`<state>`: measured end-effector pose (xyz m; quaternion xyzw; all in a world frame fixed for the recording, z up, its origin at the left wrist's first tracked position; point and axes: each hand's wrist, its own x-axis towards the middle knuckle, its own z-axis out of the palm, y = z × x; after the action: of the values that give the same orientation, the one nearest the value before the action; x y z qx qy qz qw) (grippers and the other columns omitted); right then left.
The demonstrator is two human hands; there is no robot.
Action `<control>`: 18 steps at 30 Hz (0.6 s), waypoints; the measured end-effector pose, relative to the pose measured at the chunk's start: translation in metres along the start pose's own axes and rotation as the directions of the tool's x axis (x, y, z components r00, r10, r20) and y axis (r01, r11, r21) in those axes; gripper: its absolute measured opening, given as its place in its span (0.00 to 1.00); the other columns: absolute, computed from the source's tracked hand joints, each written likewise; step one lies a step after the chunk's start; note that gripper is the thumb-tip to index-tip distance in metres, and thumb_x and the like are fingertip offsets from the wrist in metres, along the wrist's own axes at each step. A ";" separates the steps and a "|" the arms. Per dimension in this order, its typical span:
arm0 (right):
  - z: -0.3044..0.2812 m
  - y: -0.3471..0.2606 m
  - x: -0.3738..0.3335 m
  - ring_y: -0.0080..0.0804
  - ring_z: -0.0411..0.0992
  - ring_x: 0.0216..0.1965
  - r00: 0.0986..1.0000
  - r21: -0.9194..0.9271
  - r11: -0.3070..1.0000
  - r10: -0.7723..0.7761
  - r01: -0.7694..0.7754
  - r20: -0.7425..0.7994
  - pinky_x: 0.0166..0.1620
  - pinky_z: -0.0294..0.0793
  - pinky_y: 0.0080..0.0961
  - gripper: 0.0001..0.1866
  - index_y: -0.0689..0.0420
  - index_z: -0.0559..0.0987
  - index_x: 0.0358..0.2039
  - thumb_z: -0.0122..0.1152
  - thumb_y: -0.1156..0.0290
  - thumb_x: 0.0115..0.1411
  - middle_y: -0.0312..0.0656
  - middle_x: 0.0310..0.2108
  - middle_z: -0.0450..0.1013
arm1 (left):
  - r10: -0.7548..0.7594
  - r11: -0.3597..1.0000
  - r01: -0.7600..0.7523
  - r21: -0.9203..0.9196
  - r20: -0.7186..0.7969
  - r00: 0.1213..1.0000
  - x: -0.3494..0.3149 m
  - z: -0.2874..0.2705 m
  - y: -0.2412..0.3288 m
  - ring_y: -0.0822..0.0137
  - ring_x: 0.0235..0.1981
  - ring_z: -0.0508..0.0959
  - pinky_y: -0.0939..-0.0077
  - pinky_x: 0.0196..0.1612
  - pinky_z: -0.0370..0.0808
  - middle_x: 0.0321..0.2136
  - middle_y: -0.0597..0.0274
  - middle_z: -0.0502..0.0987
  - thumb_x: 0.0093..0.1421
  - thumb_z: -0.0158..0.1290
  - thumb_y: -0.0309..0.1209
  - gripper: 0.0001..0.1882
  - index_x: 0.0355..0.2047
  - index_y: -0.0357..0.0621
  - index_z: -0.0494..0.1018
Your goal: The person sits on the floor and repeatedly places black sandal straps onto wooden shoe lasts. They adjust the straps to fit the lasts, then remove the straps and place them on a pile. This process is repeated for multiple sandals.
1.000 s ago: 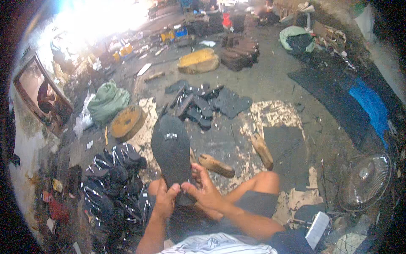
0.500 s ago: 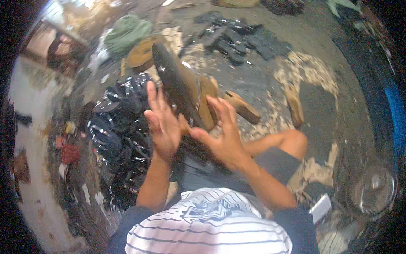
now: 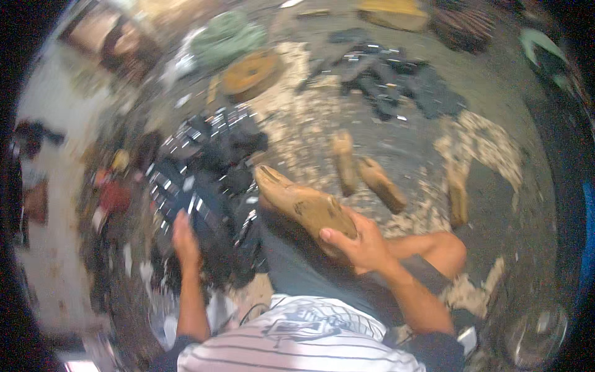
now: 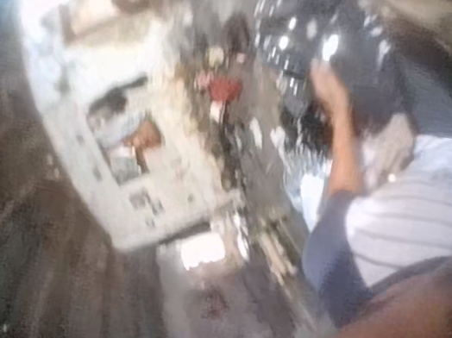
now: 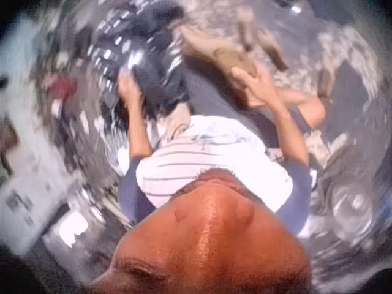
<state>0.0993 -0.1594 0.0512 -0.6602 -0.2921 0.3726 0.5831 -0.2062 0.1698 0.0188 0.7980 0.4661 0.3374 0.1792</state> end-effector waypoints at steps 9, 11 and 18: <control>-0.210 0.112 0.059 0.53 0.78 0.47 0.893 -0.584 0.717 0.119 -0.380 -0.435 0.50 0.75 0.42 0.31 0.59 0.76 0.55 0.64 0.51 0.57 0.57 0.43 0.79 | 0.154 0.858 0.019 -0.513 0.294 0.943 0.063 0.074 0.149 0.69 0.46 0.77 0.76 0.48 0.74 0.47 0.59 0.77 0.70 0.49 0.31 0.16 0.55 0.41 0.72; -0.232 0.118 0.051 0.55 0.77 0.46 0.877 -0.686 0.570 0.145 -0.453 -0.458 0.49 0.75 0.44 0.30 0.60 0.77 0.53 0.63 0.51 0.57 0.58 0.42 0.79 | 0.299 0.834 0.032 -0.550 0.500 0.813 0.080 0.144 0.174 0.71 0.47 0.77 0.76 0.51 0.73 0.45 0.61 0.79 0.69 0.51 0.30 0.15 0.54 0.39 0.74; -0.276 0.159 0.102 0.56 0.75 0.50 0.898 -0.757 0.483 0.258 -0.439 -0.357 0.55 0.72 0.46 0.27 0.60 0.79 0.51 0.62 0.52 0.59 0.58 0.48 0.77 | 0.329 0.923 -0.292 -0.251 0.908 0.259 0.131 0.333 0.137 0.50 0.58 0.73 0.59 0.60 0.69 0.56 0.47 0.74 0.64 0.56 0.43 0.27 0.59 0.40 0.70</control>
<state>0.3774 -0.2519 -0.1092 -0.9323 -0.2321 0.2371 0.1439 0.1579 0.2235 -0.0860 0.9158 0.1050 -0.1496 0.3577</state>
